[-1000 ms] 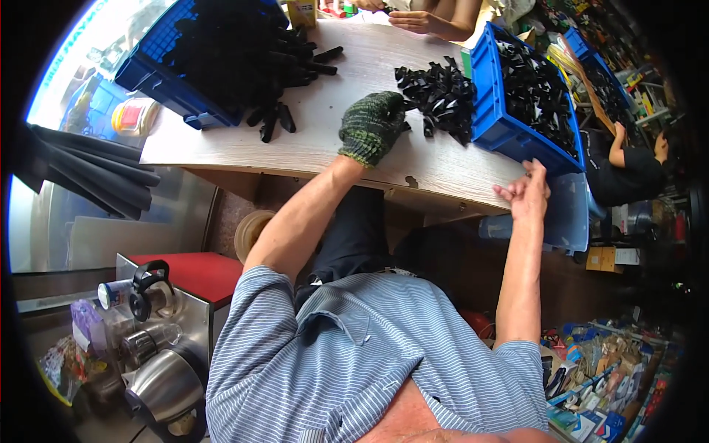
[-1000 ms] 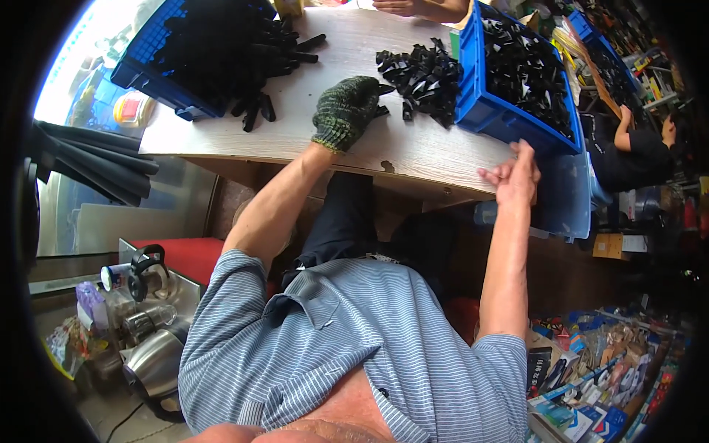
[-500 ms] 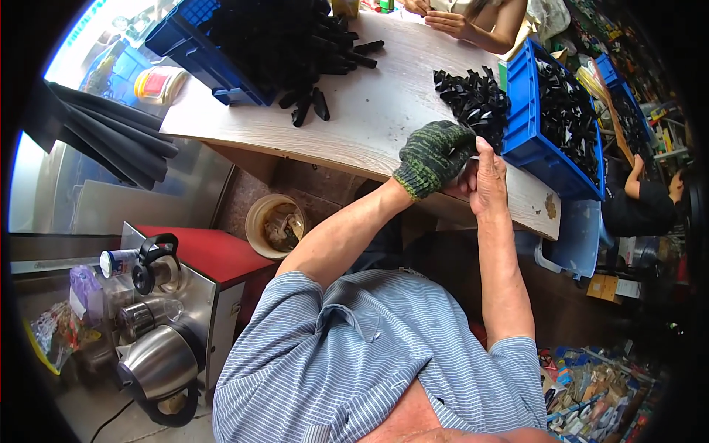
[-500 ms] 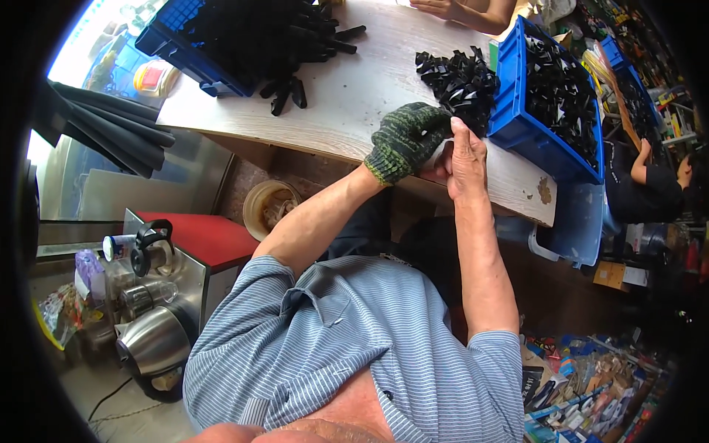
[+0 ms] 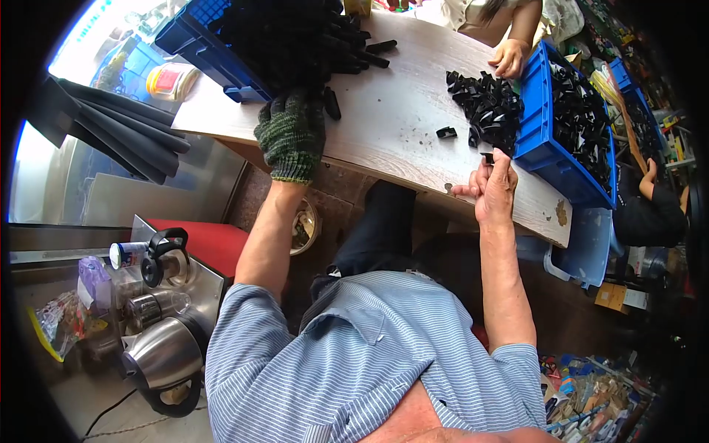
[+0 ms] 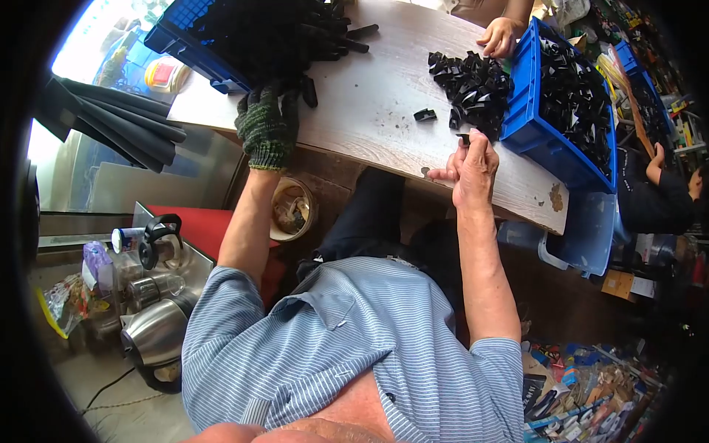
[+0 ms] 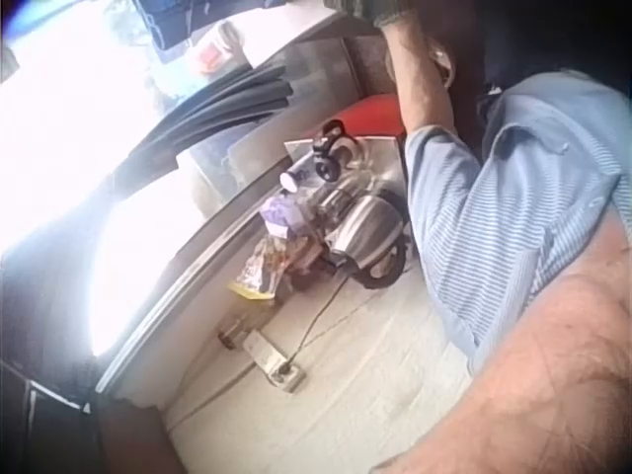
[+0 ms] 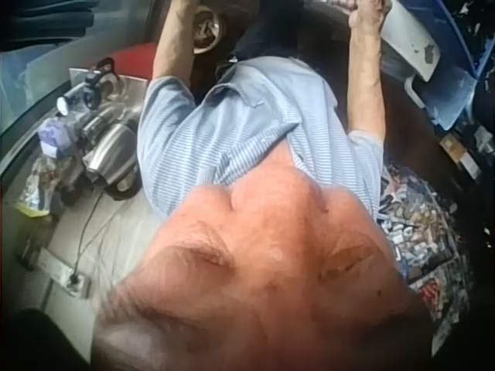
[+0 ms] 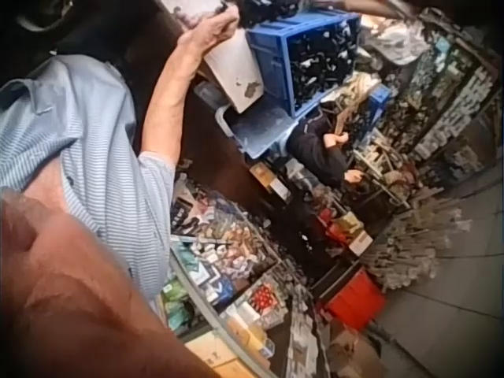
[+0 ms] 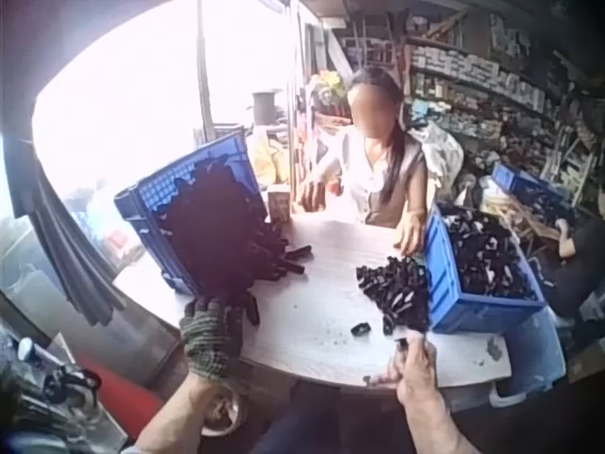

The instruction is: Sorting and inspecting small black plastic components on a factory workbench.

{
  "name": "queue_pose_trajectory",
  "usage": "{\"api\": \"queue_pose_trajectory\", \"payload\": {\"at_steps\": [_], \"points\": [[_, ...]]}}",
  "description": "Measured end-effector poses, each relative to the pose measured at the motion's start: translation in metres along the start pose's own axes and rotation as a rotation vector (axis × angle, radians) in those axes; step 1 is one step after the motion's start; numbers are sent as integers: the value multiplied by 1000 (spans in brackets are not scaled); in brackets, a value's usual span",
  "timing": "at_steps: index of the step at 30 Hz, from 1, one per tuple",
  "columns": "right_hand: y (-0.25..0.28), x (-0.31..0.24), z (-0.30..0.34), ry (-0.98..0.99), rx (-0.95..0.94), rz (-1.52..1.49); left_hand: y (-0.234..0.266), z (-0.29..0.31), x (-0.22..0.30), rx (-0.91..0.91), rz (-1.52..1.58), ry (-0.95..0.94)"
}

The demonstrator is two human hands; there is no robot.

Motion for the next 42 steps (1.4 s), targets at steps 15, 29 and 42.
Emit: {"api": "queue_pose_trajectory", "payload": {"at_steps": [15, 29, 42], "points": [[-2, -4, 2, 33, -6, 27, -39, 3, 47, -267, 111, -242], [2, -4, 5, 15, 28, -50, -56, 17, 100, -525, 263, -278], [0, -6, 7, 60, 17, -35, -57, 16, 72, -386, 109, -280]]}}
Point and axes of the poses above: each hand's wrist, its own z-axis away from the middle knuckle, its own y-axis out of the back of the hand, x = y × z, the point moved 10 cm from there along -z, towards the middle knuckle, and after that the axes turned 10 degrees about z, right-handed, at the moved point
